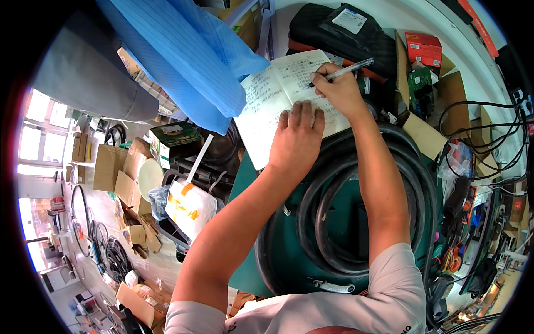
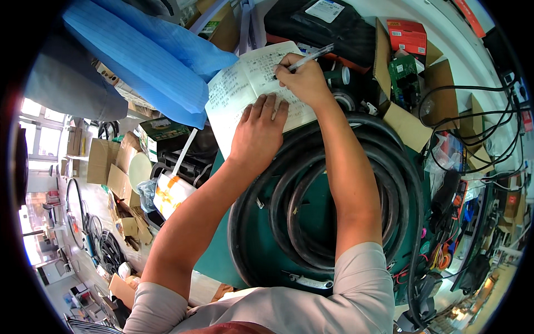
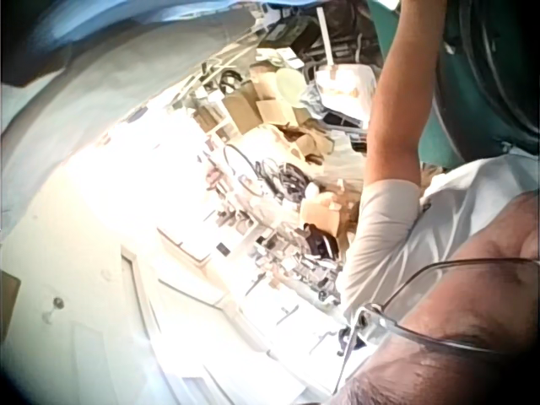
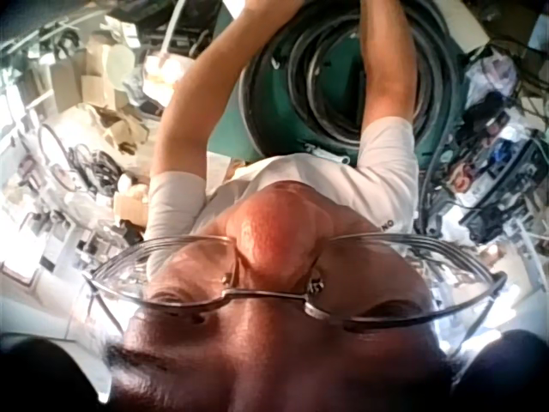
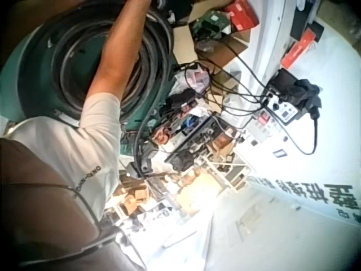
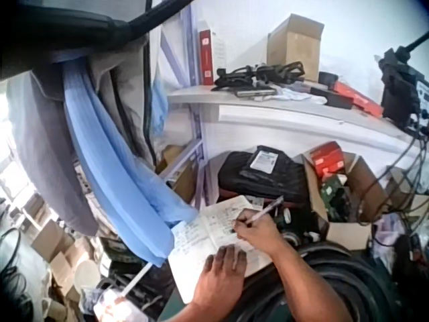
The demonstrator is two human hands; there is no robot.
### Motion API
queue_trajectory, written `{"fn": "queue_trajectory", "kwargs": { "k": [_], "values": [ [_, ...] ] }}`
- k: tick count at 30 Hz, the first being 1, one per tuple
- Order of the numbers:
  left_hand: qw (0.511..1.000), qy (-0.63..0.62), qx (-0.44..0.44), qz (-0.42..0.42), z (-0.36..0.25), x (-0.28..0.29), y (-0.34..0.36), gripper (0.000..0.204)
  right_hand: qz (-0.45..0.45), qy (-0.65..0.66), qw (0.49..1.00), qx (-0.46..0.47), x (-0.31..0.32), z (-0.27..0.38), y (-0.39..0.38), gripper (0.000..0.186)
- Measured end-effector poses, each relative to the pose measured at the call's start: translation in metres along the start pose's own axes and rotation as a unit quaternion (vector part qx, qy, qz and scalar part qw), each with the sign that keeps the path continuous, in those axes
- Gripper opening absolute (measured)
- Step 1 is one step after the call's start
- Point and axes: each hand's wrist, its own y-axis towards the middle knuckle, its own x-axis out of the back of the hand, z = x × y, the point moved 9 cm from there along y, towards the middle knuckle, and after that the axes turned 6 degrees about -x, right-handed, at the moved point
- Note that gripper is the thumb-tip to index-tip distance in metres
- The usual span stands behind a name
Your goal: The person writes in a notebook, uses a multimeter to test electrical cables and connectors on a workbench and on the floor, and handles a charging plug.
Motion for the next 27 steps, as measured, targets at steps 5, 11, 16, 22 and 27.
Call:
{"fn": "queue_trajectory", "kwargs": {
  "k": [5,11,16,22,27],
  "values": [
    [1.000,0.012,-0.002,-0.004,-0.0005,0.0004,0.0006,0.049,-0.002,-0.005,1.000,0.017,-0.0017,0.0002,-0.0004,0.016],
    [1.000,0.013,-0.003,0.001,-0.0013,0.0007,-0.0001,0.050,-0.021,0.000,1.000,0.013,0.0001,0.0002,-0.0024,0.014],
    [1.000,0.020,-0.017,0.001,-0.0030,0.0012,0.0004,0.037,-0.017,-0.019,0.999,0.023,-0.0008,0.0009,-0.0037,0.013],
    [1.000,0.026,-0.018,-0.003,-0.0039,0.0025,0.0011,0.036,-0.048,-0.019,0.998,0.017,0.0058,0.0013,-0.0054,0.014],
    [1.000,0.022,-0.018,-0.002,-0.0036,0.0020,0.0012,0.035,-0.053,-0.039,0.997,0.045,0.0050,0.0024,-0.0050,0.013]
  ]
}}
